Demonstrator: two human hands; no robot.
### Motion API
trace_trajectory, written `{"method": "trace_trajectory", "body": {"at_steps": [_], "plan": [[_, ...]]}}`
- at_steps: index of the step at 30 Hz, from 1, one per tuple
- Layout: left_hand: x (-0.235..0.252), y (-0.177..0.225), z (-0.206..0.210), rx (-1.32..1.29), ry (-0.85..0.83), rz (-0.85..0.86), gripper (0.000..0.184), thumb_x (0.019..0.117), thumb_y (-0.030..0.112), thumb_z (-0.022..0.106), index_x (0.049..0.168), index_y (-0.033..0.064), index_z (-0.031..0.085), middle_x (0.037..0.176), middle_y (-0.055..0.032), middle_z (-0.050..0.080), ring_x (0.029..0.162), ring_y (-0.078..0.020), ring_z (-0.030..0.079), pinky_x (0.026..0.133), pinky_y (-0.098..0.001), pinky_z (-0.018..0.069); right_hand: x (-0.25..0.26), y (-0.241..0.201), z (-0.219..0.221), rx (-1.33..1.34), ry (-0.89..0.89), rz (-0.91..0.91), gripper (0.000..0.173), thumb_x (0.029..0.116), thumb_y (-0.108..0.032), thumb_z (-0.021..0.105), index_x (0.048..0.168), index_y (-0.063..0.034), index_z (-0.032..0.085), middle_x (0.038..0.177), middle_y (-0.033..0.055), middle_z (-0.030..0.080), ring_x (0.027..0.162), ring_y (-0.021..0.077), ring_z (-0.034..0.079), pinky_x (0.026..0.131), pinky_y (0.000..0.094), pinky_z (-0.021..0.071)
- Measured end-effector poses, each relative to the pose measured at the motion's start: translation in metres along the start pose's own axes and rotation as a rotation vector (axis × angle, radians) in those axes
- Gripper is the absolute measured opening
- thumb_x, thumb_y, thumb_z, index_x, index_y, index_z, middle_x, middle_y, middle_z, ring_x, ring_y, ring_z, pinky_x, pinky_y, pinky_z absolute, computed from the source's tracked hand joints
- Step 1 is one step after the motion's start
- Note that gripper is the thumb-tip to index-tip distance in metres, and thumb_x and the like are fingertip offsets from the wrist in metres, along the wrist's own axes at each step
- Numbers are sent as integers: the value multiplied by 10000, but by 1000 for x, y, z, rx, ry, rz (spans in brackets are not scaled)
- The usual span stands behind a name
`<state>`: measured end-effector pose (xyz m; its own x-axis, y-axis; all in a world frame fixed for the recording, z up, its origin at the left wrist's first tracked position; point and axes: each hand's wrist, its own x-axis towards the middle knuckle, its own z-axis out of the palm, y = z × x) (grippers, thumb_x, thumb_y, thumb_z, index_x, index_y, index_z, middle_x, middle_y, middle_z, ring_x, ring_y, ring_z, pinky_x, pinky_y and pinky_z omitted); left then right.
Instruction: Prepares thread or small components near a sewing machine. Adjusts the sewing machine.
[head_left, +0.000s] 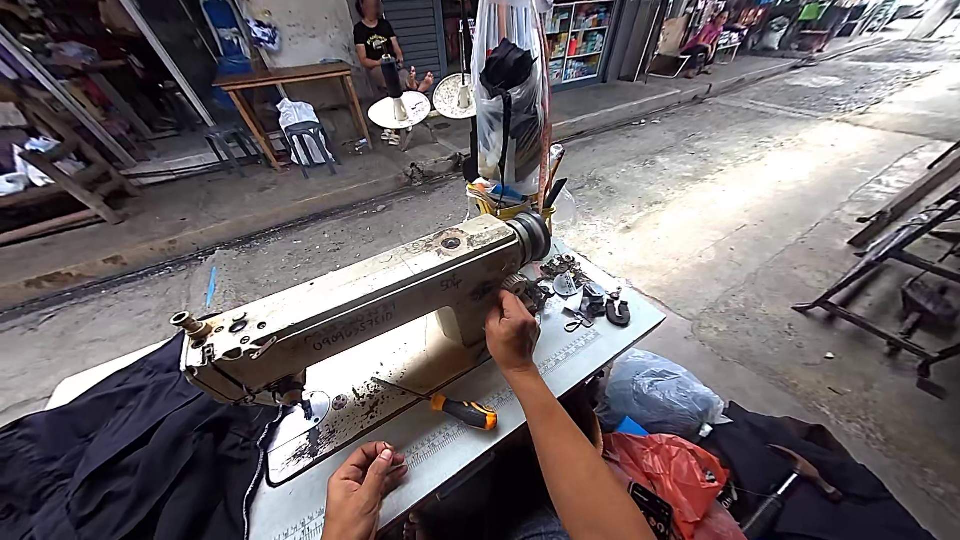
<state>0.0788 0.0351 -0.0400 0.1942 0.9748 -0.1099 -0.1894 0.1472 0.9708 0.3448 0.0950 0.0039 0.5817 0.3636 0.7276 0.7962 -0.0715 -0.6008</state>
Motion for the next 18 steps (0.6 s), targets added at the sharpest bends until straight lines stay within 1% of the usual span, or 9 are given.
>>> {"method": "trace_trajectory", "body": {"at_steps": [4, 8, 10, 11, 12, 13, 14, 15, 18], "plan": [[1, 0, 0, -2, -8, 12, 150, 940, -15, 518, 921, 75, 637, 821, -30, 728, 732, -137, 732, 691, -310, 641, 2, -1, -2, -130, -32, -78, 119, 912, -52, 656, 915, 46, 723, 788, 176, 715, 716, 328, 729, 610, 464, 576], [2, -3, -2, -14, -22, 27, 151, 934, -15, 526, 913, 77, 645, 823, -39, 730, 734, -141, 733, 701, -314, 640, 5, -3, -10, -186, -67, -92, 125, 867, -96, 719, 838, 25, 715, 739, 170, 692, 672, 337, 711, 570, 477, 552], [2, -3, -3, -16, -27, 31, 152, 938, -16, 521, 914, 72, 643, 836, -45, 734, 750, -150, 737, 707, -318, 641, 14, -16, -30, -147, -286, 101, 188, 921, -158, 688, 881, 20, 733, 806, 182, 720, 780, 352, 730, 690, 532, 562], [2, -3, -2, 1, -32, 39, 149, 942, -11, 516, 923, 70, 639, 856, -44, 737, 774, -152, 741, 715, -319, 641, 24, -25, -44, -90, -471, 265, 225, 960, -190, 658, 954, 20, 738, 889, 183, 734, 876, 336, 724, 795, 535, 548], [1, -2, -1, 35, -38, 61, 141, 944, -6, 510, 937, 69, 630, 884, -41, 742, 805, -149, 746, 722, -316, 641, 34, -31, -56, 5, -634, 418, 237, 984, -196, 635, 1010, 19, 731, 929, 165, 724, 900, 284, 694, 838, 490, 530], [-2, -2, 0, 89, -49, 102, 128, 946, 1, 511, 961, 59, 624, 919, -40, 740, 840, -144, 743, 731, -308, 640, 38, -32, -65, 139, -735, 530, 210, 997, -174, 623, 1003, 14, 716, 868, 113, 680, 796, 192, 630, 760, 389, 511], [-7, 0, 3, 164, -61, 162, 125, 937, 12, 527, 984, 52, 635, 940, -25, 732, 850, -118, 727, 735, -279, 627, 34, -31, -74, 330, -791, 617, 173, 1012, -136, 610, 963, 10, 689, 755, 37, 585, 645, 92, 522, 617, 264, 451], [-11, 4, 10, 239, -58, 235, 122, 919, 26, 562, 996, 49, 654, 917, 3, 727, 817, -75, 708, 718, -236, 602, 27, -33, -83, 546, -829, 690, 150, 1024, -97, 579, 938, -4, 657, 675, -30, 510, 546, 26, 460, 527, 188, 423], [-18, 38, 43, 285, -129, 417, 197, 929, 41, 615, 1121, 9, 646, 919, 64, 697, 797, 3, 672, 726, -179, 582, -6, -45, -114, 934, -942, 730, 150, 1018, -70, 506, 929, -73, 626, 623, -126, 498, 492, -42, 449, 480, 143, 419]]}}
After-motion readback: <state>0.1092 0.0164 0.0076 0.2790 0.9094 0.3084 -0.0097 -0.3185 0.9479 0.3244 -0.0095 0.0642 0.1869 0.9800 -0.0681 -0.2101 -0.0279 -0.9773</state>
